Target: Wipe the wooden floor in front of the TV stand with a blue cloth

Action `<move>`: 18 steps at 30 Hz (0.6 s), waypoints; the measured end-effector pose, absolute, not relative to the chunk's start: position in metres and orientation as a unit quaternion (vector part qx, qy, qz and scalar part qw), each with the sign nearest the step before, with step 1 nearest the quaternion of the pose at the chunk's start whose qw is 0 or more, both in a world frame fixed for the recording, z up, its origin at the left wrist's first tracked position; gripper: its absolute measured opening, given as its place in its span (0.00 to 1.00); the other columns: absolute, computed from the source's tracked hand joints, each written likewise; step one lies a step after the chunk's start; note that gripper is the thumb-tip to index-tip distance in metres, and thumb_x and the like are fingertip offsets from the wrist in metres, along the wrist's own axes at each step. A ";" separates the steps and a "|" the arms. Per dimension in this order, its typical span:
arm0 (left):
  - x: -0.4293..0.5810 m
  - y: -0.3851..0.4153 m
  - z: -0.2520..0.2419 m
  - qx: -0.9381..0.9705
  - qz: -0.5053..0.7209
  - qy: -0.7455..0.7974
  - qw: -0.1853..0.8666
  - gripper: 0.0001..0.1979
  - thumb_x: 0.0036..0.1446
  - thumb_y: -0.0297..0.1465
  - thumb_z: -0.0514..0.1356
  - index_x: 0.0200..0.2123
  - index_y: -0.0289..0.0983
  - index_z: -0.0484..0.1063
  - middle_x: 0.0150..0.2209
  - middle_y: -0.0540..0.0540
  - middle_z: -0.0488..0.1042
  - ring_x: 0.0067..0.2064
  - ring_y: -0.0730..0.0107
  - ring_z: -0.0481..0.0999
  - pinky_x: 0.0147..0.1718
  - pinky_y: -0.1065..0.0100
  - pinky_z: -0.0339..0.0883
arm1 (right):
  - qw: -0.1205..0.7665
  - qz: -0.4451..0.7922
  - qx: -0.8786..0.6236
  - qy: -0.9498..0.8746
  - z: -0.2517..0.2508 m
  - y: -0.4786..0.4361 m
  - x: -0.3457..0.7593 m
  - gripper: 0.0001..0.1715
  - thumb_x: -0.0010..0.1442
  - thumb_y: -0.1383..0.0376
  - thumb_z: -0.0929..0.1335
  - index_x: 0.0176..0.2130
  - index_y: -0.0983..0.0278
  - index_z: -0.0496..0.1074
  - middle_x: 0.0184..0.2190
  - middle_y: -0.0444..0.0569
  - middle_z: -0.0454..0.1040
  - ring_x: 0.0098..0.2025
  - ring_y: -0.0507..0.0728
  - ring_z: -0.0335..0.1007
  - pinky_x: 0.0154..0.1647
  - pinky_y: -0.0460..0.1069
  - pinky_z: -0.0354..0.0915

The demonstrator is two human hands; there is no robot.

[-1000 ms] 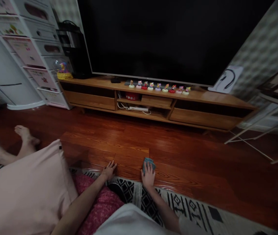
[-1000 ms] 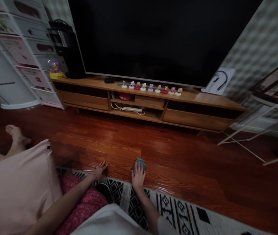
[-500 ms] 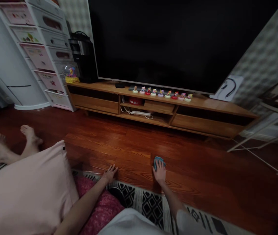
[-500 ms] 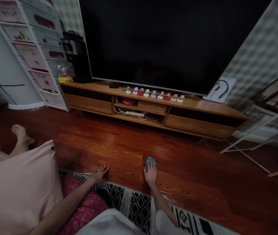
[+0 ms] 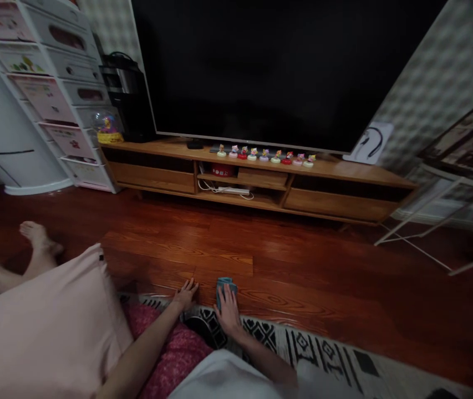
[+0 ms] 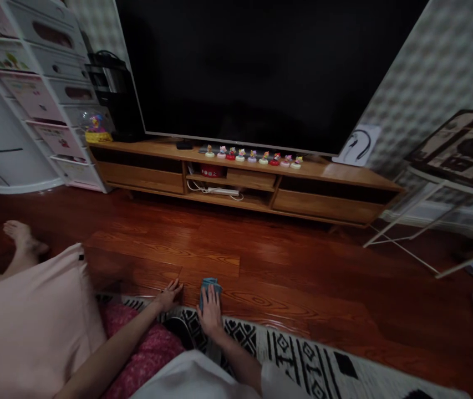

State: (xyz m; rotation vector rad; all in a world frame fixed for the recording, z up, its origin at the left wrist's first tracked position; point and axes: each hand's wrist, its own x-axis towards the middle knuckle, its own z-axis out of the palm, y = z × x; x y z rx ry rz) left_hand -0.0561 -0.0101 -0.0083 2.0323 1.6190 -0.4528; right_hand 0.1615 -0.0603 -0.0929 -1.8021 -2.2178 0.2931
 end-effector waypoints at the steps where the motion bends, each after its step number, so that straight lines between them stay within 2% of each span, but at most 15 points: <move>1: -0.056 -0.010 -0.008 0.746 -0.167 0.595 0.248 0.44 0.53 0.34 0.57 0.72 0.44 0.45 0.74 0.43 0.35 0.73 0.52 0.37 0.64 0.42 0.49 | 0.137 0.105 -0.597 -0.783 -0.089 -0.055 0.155 0.38 0.66 0.57 0.61 0.71 0.60 0.50 0.73 0.50 0.46 0.74 0.59 0.38 0.72 0.57 0.42; 4: -0.056 -0.010 -0.006 0.745 -0.171 0.594 0.252 0.44 0.52 0.33 0.56 0.72 0.43 0.46 0.74 0.43 0.35 0.73 0.52 0.37 0.64 0.41 0.50 | 0.120 0.107 -0.584 -0.796 -0.070 -0.021 0.169 0.37 0.66 0.56 0.61 0.71 0.58 0.52 0.73 0.48 0.48 0.74 0.58 0.40 0.71 0.57 0.43; 10: -0.057 -0.008 -0.010 0.745 -0.160 0.591 0.266 0.44 0.52 0.36 0.58 0.72 0.44 0.47 0.74 0.42 0.34 0.73 0.50 0.37 0.64 0.40 0.47 | 0.038 0.066 -0.736 -0.672 -0.040 0.035 0.281 0.35 0.68 0.56 0.56 0.70 0.63 0.53 0.73 0.51 0.48 0.73 0.60 0.42 0.70 0.58 0.45; 14: -0.056 -0.006 -0.016 0.743 -0.157 0.591 0.272 0.45 0.53 0.40 0.59 0.72 0.45 0.47 0.74 0.41 0.34 0.72 0.47 0.36 0.64 0.37 0.46 | 0.038 0.020 -0.797 -0.603 -0.058 0.015 0.326 0.35 0.68 0.56 0.54 0.70 0.63 0.53 0.72 0.53 0.48 0.73 0.62 0.42 0.69 0.61 0.46; 18: -0.056 -0.007 -0.015 0.743 -0.159 0.590 0.273 0.46 0.52 0.41 0.59 0.72 0.44 0.47 0.74 0.40 0.33 0.72 0.46 0.36 0.64 0.37 0.45 | 0.069 0.015 -0.783 -0.618 -0.089 -0.031 0.285 0.37 0.68 0.53 0.53 0.71 0.62 0.51 0.72 0.54 0.49 0.73 0.65 0.40 0.69 0.65 0.44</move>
